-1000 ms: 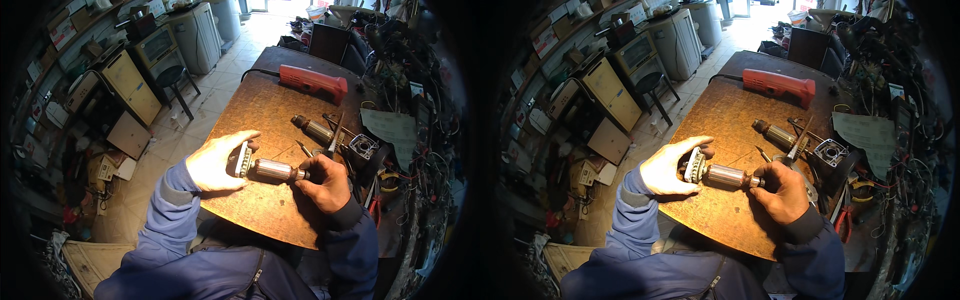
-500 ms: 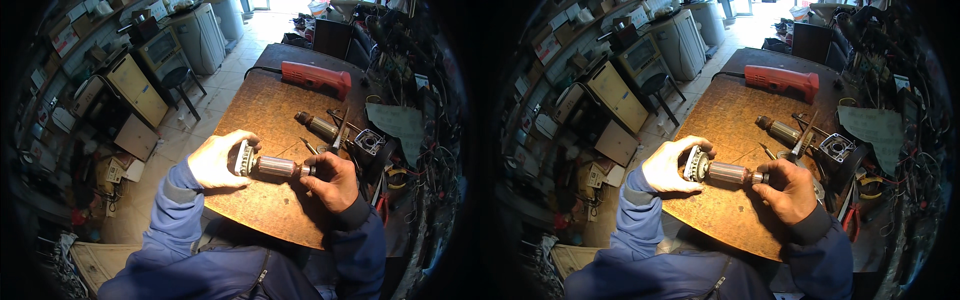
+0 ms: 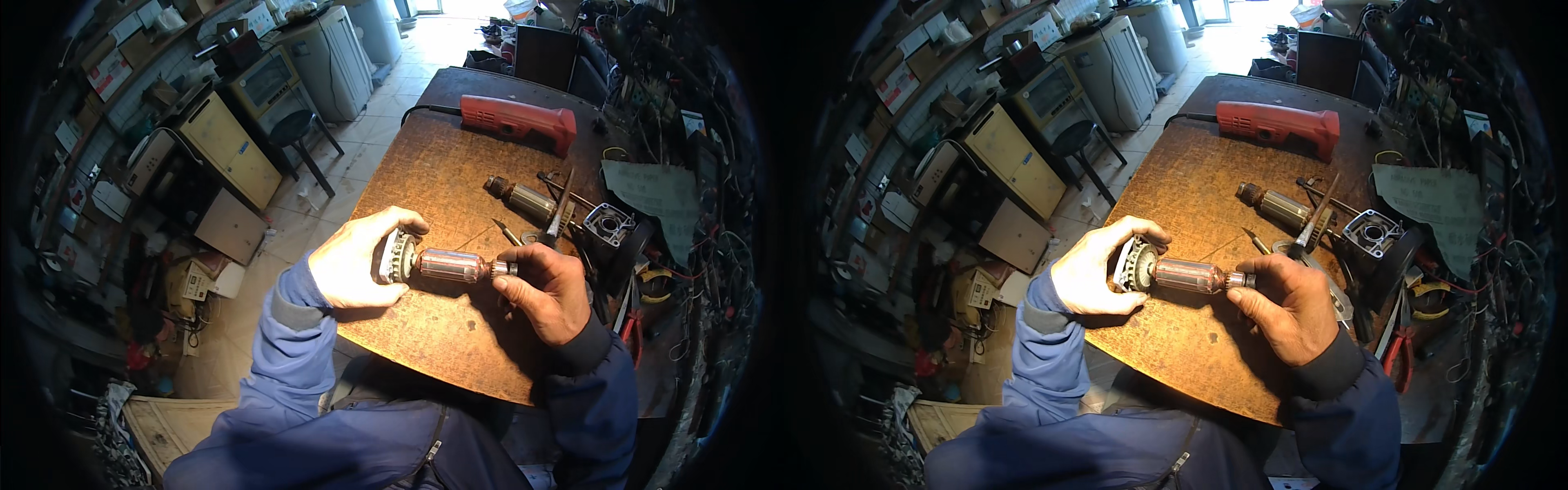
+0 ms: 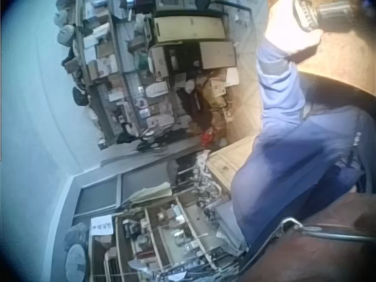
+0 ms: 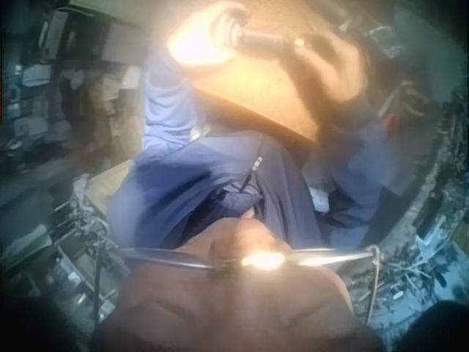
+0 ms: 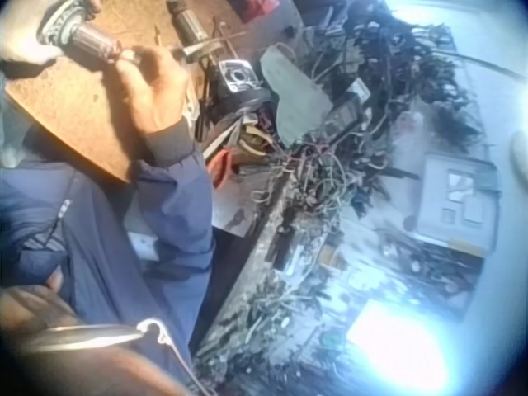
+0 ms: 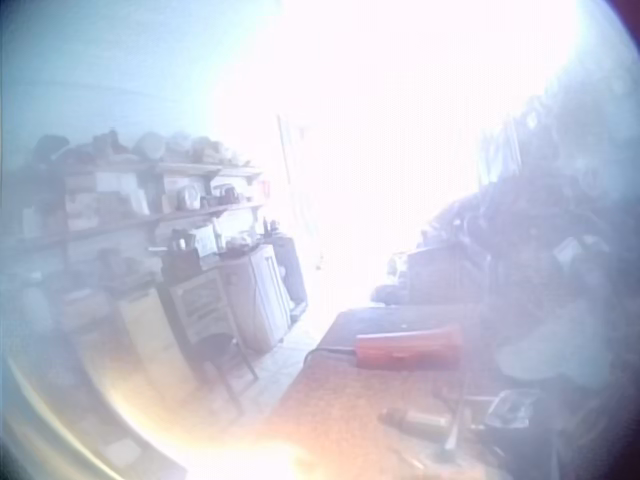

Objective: The person disassembles a cylindrical electrical component on a workbench, removes a small internal part, and reassembles the unit using a screwdriver and pliers. The person rotates and inspects the component throughout the process.

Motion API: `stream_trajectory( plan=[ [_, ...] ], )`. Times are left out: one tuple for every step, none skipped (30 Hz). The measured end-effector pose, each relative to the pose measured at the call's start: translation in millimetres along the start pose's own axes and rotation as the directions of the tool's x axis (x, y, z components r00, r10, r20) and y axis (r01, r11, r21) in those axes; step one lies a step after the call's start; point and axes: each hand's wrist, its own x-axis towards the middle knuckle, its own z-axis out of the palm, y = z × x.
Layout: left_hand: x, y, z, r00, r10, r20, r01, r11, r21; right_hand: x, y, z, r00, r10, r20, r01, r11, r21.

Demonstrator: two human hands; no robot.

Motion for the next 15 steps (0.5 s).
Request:
stream_trajectory(
  plan=[
    [-0.2,1.3,-0.7,1.000,-0.009,0.006,0.009,1.000,0.009,-0.1,-0.1,0.9,1.000,0.005,-0.008,-0.005,1.000,0.010],
    [-0.6,0.9,-1.4,1.000,-0.001,0.003,0.001,0.999,0.041,0.1,0.7,1.5,1.000,-0.012,-0.010,0.012,1.000,0.011],
    [-1.2,-0.7,-2.2,1.000,0.007,0.000,-0.007,0.997,0.073,0.6,1.7,2.2,1.000,-0.029,-0.012,0.029,1.000,0.012],
    [-0.8,-2.1,-1.5,1.000,0.019,-0.002,-0.018,0.995,0.099,0.2,2.6,1.7,0.999,-0.043,-0.017,0.043,0.999,0.008],
    [-0.6,-0.4,-2.0,1.000,-0.021,0.004,0.021,0.997,0.080,-0.1,2.1,2.1,0.999,-0.036,-0.021,0.037,0.999,0.016],
    [-0.5,2.6,-2.9,0.998,-0.061,0.011,0.061,0.996,0.061,-0.2,0.4,3.3,0.999,-0.030,-0.026,0.031,0.999,0.024],
    [-1.7,4.6,-3.5,0.994,-0.105,0.013,0.105,0.994,0.044,0.0,-0.8,4.3,0.999,-0.025,-0.023,0.026,0.999,0.034],
    [-2.5,3.1,-2.6,0.996,-0.089,0.005,0.089,0.995,0.040,-0.5,-1.6,4.2,1.000,-0.021,-0.021,0.022,0.999,0.034],
    [-3.0,0.2,-1.0,0.997,-0.072,-0.004,0.073,0.997,0.036,-1.0,-2.4,4.3,1.000,-0.017,-0.018,0.018,0.999,0.034],
    [-2.1,-1.3,-0.2,0.999,-0.051,-0.009,0.051,0.998,0.031,-1.6,-3.0,3.8,1.000,-0.013,-0.021,0.014,0.999,0.032],
    [-1.4,-0.2,-0.4,0.998,-0.064,-0.002,0.064,0.998,0.021,-1.5,-1.4,3.6,0.999,-0.043,-0.026,0.044,0.999,0.028],
    [-0.8,1.9,-1.0,0.997,-0.076,0.004,0.076,0.997,0.012,-1.0,1.6,3.6,0.997,-0.073,-0.032,0.074,0.997,0.025],
    [-1.0,3.6,-1.1,0.996,-0.091,0.009,0.091,0.996,0.000,-0.8,3.3,3.7,0.994,-0.101,-0.033,0.102,0.995,0.020],
    [-0.4,5.2,-0.9,0.997,-0.080,0.002,0.080,0.997,0.012,-1.0,2.5,3.5,0.995,-0.100,-0.030,0.100,0.995,0.014],
    [0.6,6.8,-0.3,0.998,-0.068,-0.005,0.069,0.997,0.025,-1.5,0.5,3.0,0.995,-0.099,-0.026,0.099,0.995,0.008]
  ],
)
